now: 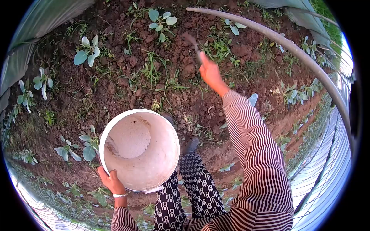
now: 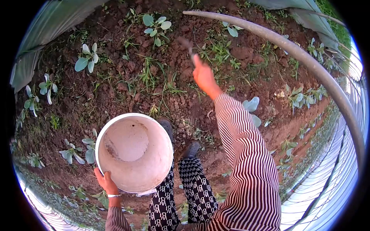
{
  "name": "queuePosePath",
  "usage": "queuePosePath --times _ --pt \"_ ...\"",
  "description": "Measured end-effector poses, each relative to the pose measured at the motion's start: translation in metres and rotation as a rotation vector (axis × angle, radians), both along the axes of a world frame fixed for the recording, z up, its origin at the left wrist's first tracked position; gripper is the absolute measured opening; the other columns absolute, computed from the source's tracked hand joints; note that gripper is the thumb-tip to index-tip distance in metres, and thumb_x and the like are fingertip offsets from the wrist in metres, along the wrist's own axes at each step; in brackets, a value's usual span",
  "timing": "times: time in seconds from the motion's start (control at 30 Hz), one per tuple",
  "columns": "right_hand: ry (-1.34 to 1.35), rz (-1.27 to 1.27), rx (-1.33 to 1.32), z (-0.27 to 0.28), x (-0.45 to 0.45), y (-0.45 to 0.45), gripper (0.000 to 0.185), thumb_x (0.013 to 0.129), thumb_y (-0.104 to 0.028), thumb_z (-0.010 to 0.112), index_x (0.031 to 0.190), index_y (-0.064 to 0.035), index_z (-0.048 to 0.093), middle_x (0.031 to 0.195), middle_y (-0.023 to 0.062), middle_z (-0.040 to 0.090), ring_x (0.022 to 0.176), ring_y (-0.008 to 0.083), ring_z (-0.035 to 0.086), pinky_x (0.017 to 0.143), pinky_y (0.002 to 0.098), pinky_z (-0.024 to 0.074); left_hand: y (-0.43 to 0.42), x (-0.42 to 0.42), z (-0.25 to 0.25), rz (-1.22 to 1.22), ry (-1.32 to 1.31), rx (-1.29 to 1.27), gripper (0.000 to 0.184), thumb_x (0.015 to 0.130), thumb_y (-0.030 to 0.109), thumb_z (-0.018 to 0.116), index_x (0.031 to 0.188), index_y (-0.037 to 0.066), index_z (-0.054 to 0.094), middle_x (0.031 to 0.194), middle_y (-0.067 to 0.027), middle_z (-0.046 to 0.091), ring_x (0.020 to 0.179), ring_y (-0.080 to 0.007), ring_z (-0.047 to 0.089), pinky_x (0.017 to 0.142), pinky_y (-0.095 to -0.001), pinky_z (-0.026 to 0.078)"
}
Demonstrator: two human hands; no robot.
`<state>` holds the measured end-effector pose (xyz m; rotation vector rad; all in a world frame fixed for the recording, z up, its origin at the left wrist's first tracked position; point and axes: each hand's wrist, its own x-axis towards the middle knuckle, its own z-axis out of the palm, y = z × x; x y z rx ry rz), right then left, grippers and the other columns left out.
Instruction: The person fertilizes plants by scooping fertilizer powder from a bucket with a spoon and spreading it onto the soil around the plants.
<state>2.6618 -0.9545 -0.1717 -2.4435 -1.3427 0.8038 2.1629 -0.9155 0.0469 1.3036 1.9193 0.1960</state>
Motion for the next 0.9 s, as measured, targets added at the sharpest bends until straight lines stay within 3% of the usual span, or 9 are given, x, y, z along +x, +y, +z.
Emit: queuePosePath --times 0.1,0.2,0.27,0.33,0.47,0.6,0.73,0.77,0.9 --pt "-0.045 0.305 -0.272 -0.003 -0.022 -0.002 0.054 0.090 -0.012 0.048 0.142 -0.0120 0.034 0.092 0.0210 0.058 0.072 0.0280 0.062 0.068 0.0370 0.0540 0.000 0.003 0.001 0.010 -0.020 -0.003 0.019 0.071 0.006 0.046 0.088 0.000 0.041 0.082 -0.0065 0.038 0.075 -0.0173 0.036 0.075 -0.0254 0.034" --pt "0.125 -0.040 -0.441 -0.029 0.011 0.022 0.050 0.091 -0.012 0.047 0.140 -0.0104 0.038 0.087 0.0186 0.059 0.070 0.0302 0.060 0.068 0.0387 0.0523 0.001 0.007 0.002 0.027 -0.031 -0.006 0.020 0.071 0.007 0.046 0.089 0.000 0.042 0.083 -0.0063 0.039 0.076 -0.0172 0.037 0.075 -0.0253 0.035" --pt "0.013 0.148 -0.465 -0.001 0.025 0.041 0.051 0.091 -0.014 0.049 0.140 -0.0080 0.038 0.083 0.0183 0.060 0.067 0.0289 0.060 0.064 0.0381 0.0509 0.002 0.001 0.004 0.042 -0.034 -0.009 0.020 0.071 0.007 0.046 0.089 0.000 0.042 0.083 -0.0062 0.040 0.076 -0.0172 0.037 0.076 -0.0254 0.035" --pt "-0.237 0.176 -0.227 -0.031 0.040 0.024 0.052 0.089 -0.014 0.050 0.139 -0.0076 0.038 0.079 0.0185 0.061 0.067 0.0295 0.061 0.062 0.0377 0.0512 -0.001 -0.002 0.000 0.070 -0.072 -0.016 0.020 0.071 0.006 0.046 0.089 0.000 0.043 0.084 -0.0061 0.040 0.077 -0.0172 0.038 0.076 -0.0256 0.035" --pt "-0.101 -0.126 -0.189 -0.021 0.085 0.050 0.052 0.085 -0.014 0.054 0.134 -0.0046 0.045 0.083 0.0244 0.063 0.067 0.0332 0.062 0.064 0.0416 0.0510 0.001 0.005 0.004 -0.001 0.013 -0.011 0.020 0.071 0.006 0.046 0.090 -0.001 0.044 0.084 -0.0061 0.041 0.077 -0.0171 0.038 0.077 -0.0260 0.036" --pt "-0.161 0.090 0.053 -0.001 0.072 0.041 0.054 0.085 -0.015 0.055 0.137 -0.0095 0.042 0.082 0.0254 0.062 0.068 0.0339 0.061 0.063 0.0432 0.0491 0.002 0.008 0.004 0.052 -0.066 -0.019 0.021 0.071 0.006 0.047 0.090 -0.002 0.044 0.083 -0.0073 0.040 0.076 -0.0165 0.037 0.075 -0.0261 0.036" --pt "0.119 -0.271 -0.210 0.023 0.053 0.027 0.058 0.085 -0.014 0.052 0.140 -0.0049 0.035 0.083 0.0274 0.060 0.072 0.0396 0.060 0.062 0.0452 0.0449 -0.001 0.004 0.000 -0.001 -0.016 0.012 0.018 0.071 0.004 0.048 0.088 -0.002 0.043 0.081 -0.0081 0.040 0.075 -0.0172 0.038 0.074 -0.0279 0.037" --pt "0.112 -0.331 -0.108 0.030 0.045 0.021 0.058 0.085 -0.015 0.052 0.138 0.0008 0.036 0.085 0.0285 0.061 0.075 0.0410 0.060 0.064 0.0454 0.0441 -0.001 0.004 0.001 0.010 -0.015 0.013 0.018 0.071 0.004 0.048 0.088 -0.002 0.043 0.081 -0.0082 0.041 0.075 -0.0177 0.038 0.074 -0.0287 0.037" --pt "-0.098 -0.352 0.028 0.011 0.052 -0.014 0.054 0.083 -0.019 0.058 0.133 -0.0031 0.045 0.098 0.0294 0.062 0.086 0.0395 0.063 0.073 0.0414 0.0488 -0.007 0.001 -0.008 -0.004 -0.016 0.040 0.019 0.070 0.003 0.048 0.089 -0.003 0.045 0.082 -0.0086 0.042 0.075 -0.0192 0.040 0.075 -0.0304 0.038"
